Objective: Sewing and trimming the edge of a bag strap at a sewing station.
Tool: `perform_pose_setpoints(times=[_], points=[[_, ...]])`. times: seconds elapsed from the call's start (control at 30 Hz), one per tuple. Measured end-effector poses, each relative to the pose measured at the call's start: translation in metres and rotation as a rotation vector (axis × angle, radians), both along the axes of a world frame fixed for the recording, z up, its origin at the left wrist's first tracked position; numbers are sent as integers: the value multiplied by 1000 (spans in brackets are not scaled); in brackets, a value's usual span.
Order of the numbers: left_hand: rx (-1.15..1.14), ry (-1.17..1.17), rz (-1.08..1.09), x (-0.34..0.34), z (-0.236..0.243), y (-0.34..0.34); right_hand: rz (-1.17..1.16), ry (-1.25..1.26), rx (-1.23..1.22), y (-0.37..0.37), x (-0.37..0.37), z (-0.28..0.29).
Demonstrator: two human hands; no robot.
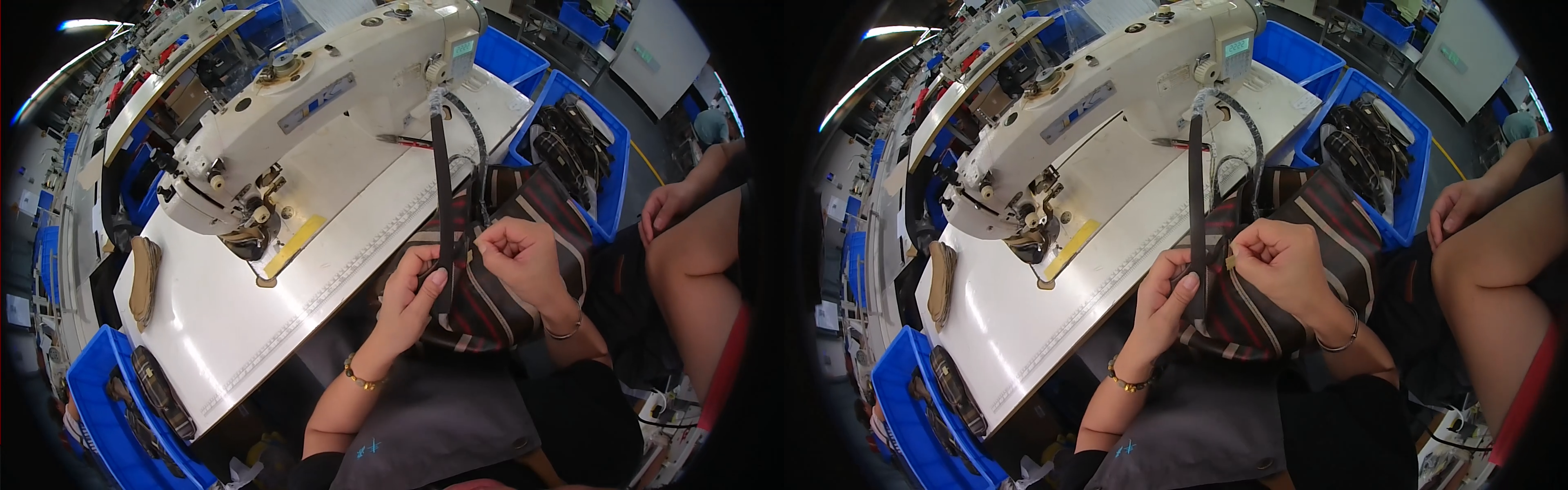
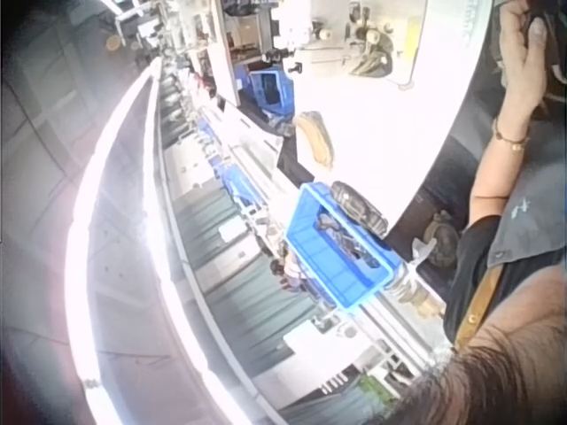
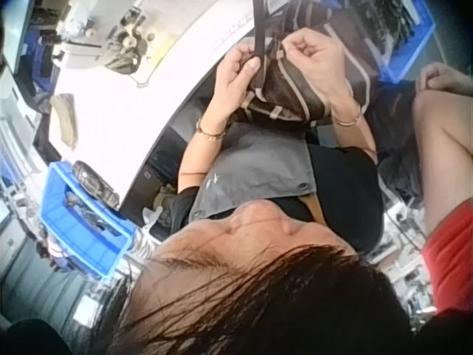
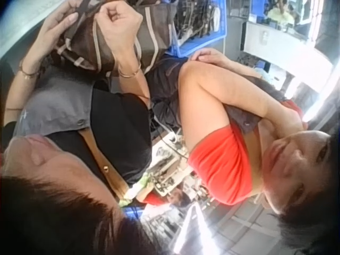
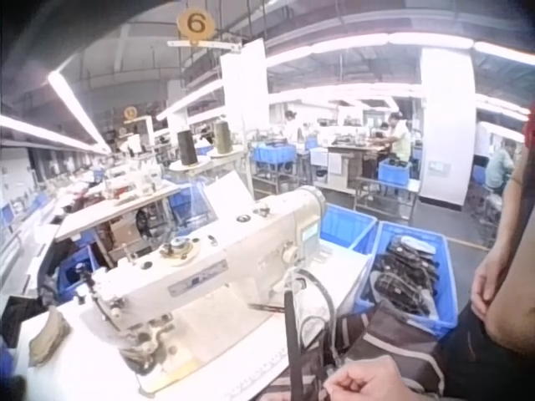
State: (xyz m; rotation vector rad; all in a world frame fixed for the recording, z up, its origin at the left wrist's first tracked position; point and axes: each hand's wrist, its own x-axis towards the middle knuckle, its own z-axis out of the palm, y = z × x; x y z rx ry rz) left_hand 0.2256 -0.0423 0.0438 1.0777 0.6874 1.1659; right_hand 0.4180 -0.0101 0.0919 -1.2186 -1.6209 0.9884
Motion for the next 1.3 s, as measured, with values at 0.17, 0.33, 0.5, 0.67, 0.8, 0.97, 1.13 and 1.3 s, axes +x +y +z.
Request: perform_pose_setpoints(times=[0.17, 0.33, 0.5, 0.67, 0.8, 0.97, 1.13, 1.3], points=[[-46, -103, -48, -3, 8, -5, -31, -17, 119, 10, 11, 13], [-5, -114, -54, -9, 19, -9, -212, -422, 408, 41, 48, 19], [168, 7, -54, -26, 56, -21, -243, -593, 354, 60, 88, 8], [360, 229, 34, -56, 94, -39, 91, -310, 96, 43, 86, -9], [284, 326, 98, -67, 117, -57, 485, -556, 121, 7, 46, -49], [20, 646, -79, -71, 86, -97, 917, -767, -289, -62, -7, -107], [55, 550, -488, -47, 34, -103, 1089, -907, -199, -64, -29, -157], [-338, 256, -458, -53, 19, -111, 1044, -856, -183, -64, -29, -153]])
